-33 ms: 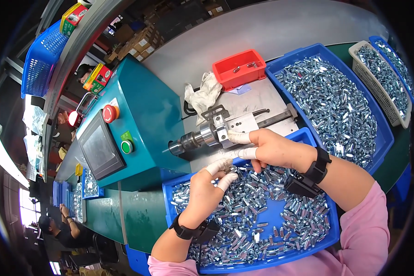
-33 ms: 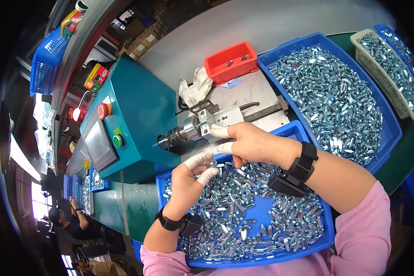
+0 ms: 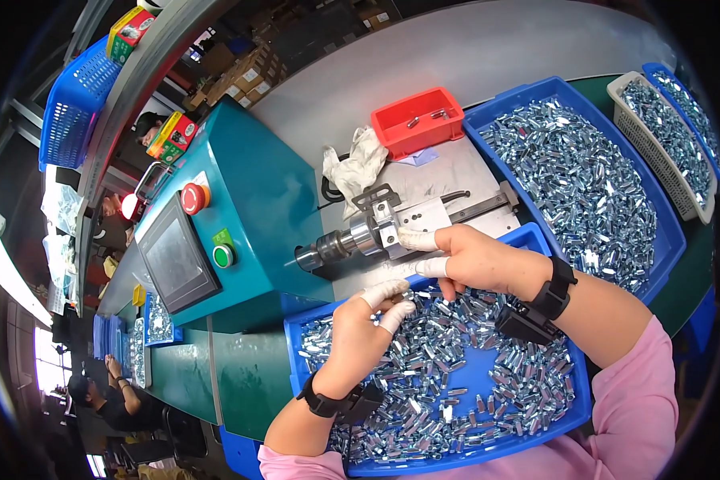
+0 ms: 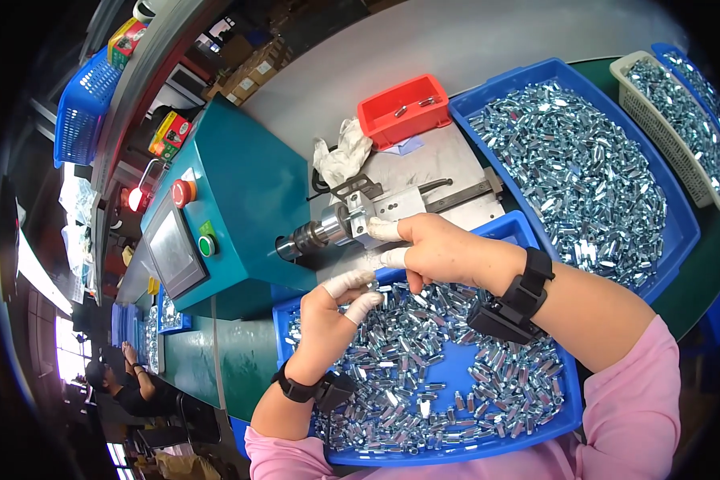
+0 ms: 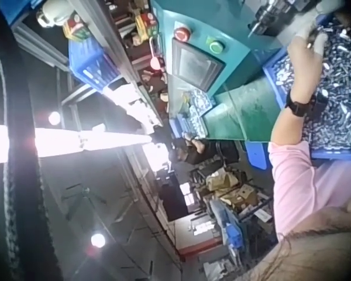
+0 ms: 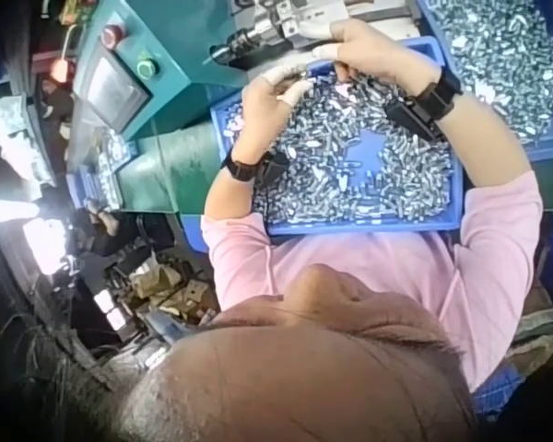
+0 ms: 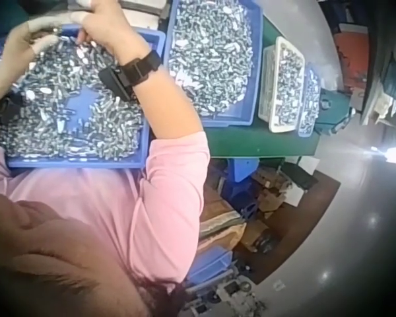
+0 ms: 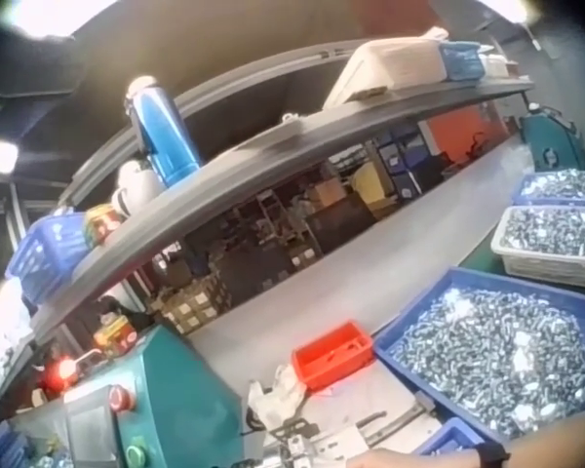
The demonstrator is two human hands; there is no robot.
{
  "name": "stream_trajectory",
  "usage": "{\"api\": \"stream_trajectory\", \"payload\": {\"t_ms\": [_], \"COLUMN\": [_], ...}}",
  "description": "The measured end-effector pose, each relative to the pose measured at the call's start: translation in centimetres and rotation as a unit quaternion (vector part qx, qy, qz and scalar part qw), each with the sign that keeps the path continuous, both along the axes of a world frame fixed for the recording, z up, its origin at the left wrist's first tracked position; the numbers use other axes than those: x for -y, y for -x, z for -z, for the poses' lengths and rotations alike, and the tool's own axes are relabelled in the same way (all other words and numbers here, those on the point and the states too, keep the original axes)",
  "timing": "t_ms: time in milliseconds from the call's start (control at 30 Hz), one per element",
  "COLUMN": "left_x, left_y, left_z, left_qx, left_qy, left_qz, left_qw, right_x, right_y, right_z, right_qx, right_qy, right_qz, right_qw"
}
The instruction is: The person picks up a metal part from a blue bin, inserts it into the machine, and presses a green button. After the machine finishes, the person removes the part and places it into a different blue bin.
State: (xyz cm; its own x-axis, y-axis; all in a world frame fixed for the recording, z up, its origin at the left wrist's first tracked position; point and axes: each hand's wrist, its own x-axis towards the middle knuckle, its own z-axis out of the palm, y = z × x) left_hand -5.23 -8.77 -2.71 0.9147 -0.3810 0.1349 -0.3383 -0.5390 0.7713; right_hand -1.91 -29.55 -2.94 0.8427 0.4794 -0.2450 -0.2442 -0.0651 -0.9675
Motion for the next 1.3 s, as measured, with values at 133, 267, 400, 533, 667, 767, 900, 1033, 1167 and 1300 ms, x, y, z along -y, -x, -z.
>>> {"api": "stream_trajectory", "payload": {"t_ms": [133, 267, 400, 533, 667, 767, 900, 1033, 1167, 1300], "left_x": [-1.3, -5.6, -7.3, -7.7, -7.9, -8.0, -8.1, -8.4, -8.4, -8.6], "left_y": [-1.1, -3.2, -5.2, -5.6, -6.0, -6.3, -6.1, -6.1, -6.1, -6.3], "left_z": [-1.8, -4.0, -2.6, -2.4, -1.9, -1.5, -1.8, -1.3, -1.2, -1.1], "left_qx": [0.344, 0.423, 0.459, 0.469, 0.497, 0.513, 0.522, 0.520, 0.519, 0.524], "left_qy": [-0.029, -0.022, 0.007, -0.019, 0.005, 0.025, 0.007, 0.003, 0.014, 0.020], "left_qz": [-0.032, -0.231, -0.283, -0.290, -0.276, -0.265, -0.259, -0.257, -0.266, -0.262], "left_qw": [0.938, 0.876, 0.842, 0.834, 0.823, 0.816, 0.812, 0.814, 0.812, 0.810], "right_x": [0.1, -0.1, -0.4, 0.3, 0.2, -1.1, -3.5, -4.6, -3.8, -4.1], "right_y": [0.2, 0.3, 0.2, -0.1, -2.5, -4.6, -5.5, -5.8, -4.9, -3.9], "right_z": [-0.1, -0.6, -1.0, -2.2, -4.5, -5.1, -6.2, -6.8, -6.5, -2.6], "right_qx": [0.017, 0.037, 0.048, 0.075, 0.114, 0.177, 0.294, 0.291, 0.358, 0.437], "right_qy": [0.025, 0.067, 0.099, 0.152, 0.307, 0.473, 0.599, 0.627, 0.590, 0.564], "right_qz": [0.016, 0.034, 0.051, 0.090, 0.111, 0.085, 0.078, 0.018, 0.188, 0.239], "right_qw": [0.999, 0.996, 0.993, 0.981, 0.938, 0.859, 0.740, 0.723, 0.698, 0.658]}}
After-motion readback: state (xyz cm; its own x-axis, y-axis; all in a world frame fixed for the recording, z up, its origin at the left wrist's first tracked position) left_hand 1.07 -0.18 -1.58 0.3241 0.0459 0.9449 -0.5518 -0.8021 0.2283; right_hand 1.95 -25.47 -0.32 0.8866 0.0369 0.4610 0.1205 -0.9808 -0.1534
